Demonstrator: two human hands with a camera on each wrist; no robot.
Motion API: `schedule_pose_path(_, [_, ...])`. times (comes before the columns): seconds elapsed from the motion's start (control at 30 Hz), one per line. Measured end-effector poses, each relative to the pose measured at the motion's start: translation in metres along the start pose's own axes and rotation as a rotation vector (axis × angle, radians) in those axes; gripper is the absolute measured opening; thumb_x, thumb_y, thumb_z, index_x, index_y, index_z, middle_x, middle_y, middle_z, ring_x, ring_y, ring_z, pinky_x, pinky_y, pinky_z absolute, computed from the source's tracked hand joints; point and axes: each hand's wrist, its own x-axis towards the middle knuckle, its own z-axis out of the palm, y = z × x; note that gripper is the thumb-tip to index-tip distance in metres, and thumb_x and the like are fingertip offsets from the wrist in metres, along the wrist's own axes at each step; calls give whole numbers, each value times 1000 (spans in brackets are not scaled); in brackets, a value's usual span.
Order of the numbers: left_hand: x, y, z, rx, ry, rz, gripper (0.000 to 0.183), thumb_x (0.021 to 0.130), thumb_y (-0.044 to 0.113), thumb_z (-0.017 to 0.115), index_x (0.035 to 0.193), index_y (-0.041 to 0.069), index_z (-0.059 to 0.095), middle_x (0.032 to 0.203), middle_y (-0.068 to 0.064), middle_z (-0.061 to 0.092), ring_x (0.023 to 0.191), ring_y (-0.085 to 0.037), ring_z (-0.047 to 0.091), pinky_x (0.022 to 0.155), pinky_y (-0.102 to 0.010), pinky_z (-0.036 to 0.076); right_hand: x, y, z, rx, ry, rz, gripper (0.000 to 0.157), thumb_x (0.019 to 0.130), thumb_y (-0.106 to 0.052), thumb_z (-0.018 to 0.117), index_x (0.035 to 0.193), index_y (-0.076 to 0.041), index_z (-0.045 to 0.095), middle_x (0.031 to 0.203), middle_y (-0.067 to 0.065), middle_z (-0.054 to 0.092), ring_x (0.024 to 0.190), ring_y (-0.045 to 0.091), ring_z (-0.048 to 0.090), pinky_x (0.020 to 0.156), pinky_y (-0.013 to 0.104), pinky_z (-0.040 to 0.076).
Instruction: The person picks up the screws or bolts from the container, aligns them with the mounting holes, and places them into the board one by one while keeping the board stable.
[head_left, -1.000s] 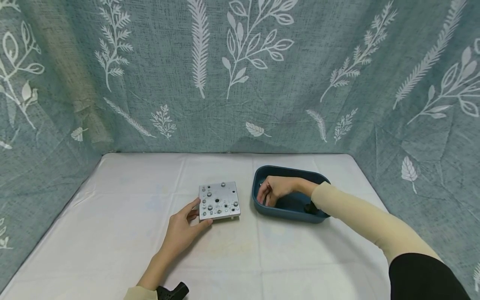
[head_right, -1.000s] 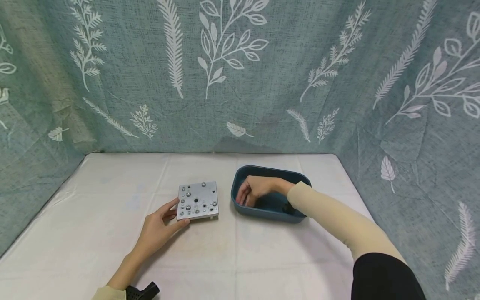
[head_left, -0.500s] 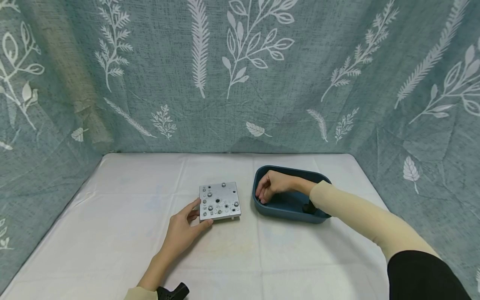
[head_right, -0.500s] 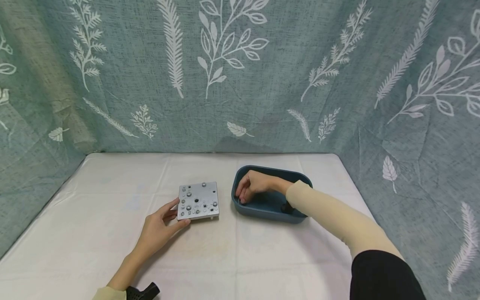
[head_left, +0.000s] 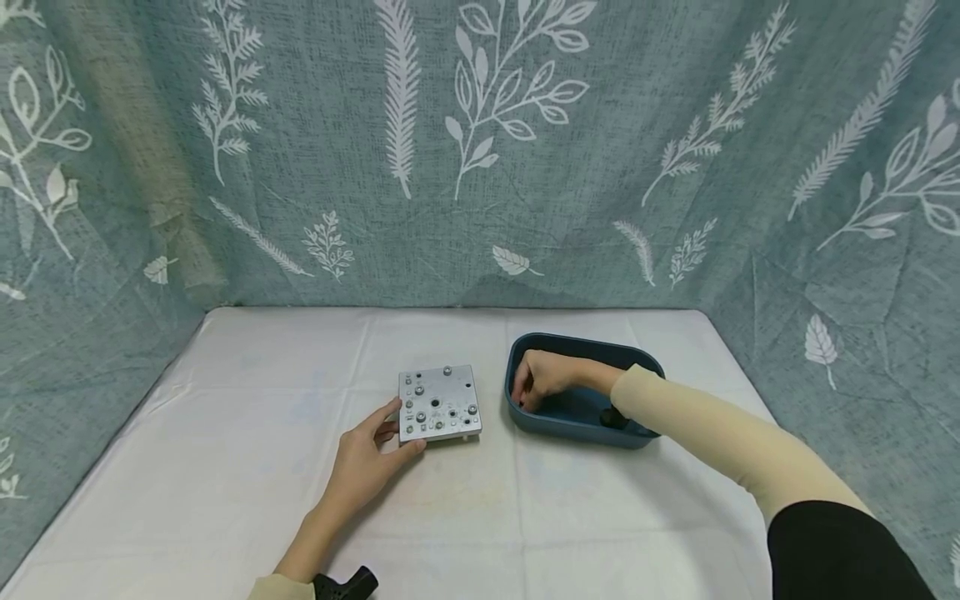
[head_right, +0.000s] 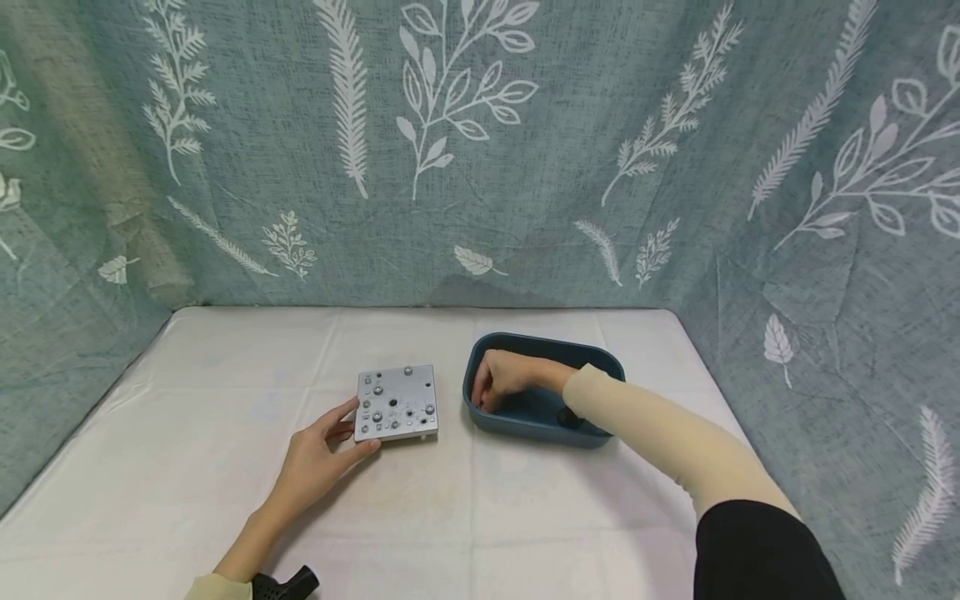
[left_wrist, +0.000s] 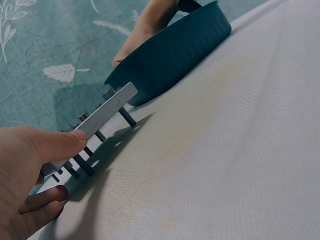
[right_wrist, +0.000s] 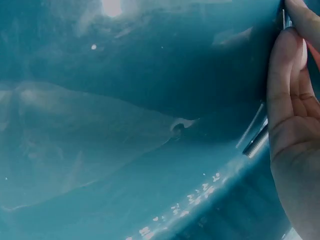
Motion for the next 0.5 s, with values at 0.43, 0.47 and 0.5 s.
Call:
schedule_pose_path(0.43, [-1, -2, 0, 4, -1, 5, 79, 80, 23, 85, 144, 0, 46, 123, -21, 63, 110, -32, 63, 95, -36, 54, -2, -2, 4, -28, -52, -23, 16, 75, 14, 74, 76, -2, 75, 62, -3, 59, 56, 7, 49, 52, 20, 44])
schedule_pose_path(0.47, [-1, -2, 0, 5, -2, 5, 79, 80, 23, 85, 144, 0, 46, 123, -21, 63, 110, -32, 63, 95, -36, 54, -2, -3, 4, -35, -57, -23, 16, 75, 14, 74, 76, -2, 75, 61, -3, 58, 55, 7, 48, 51, 20, 43])
schedule_pose_path(0.5, [-1, -2, -1, 5, -1, 5, 79, 80, 23, 85, 144, 0, 46, 122, -21, 63, 110, -32, 63, 95, -36, 54, -2, -4, 4, -45, -61, -21, 16, 75, 14, 74, 76, -2, 75, 61, -3, 58, 55, 7, 47, 51, 19, 42])
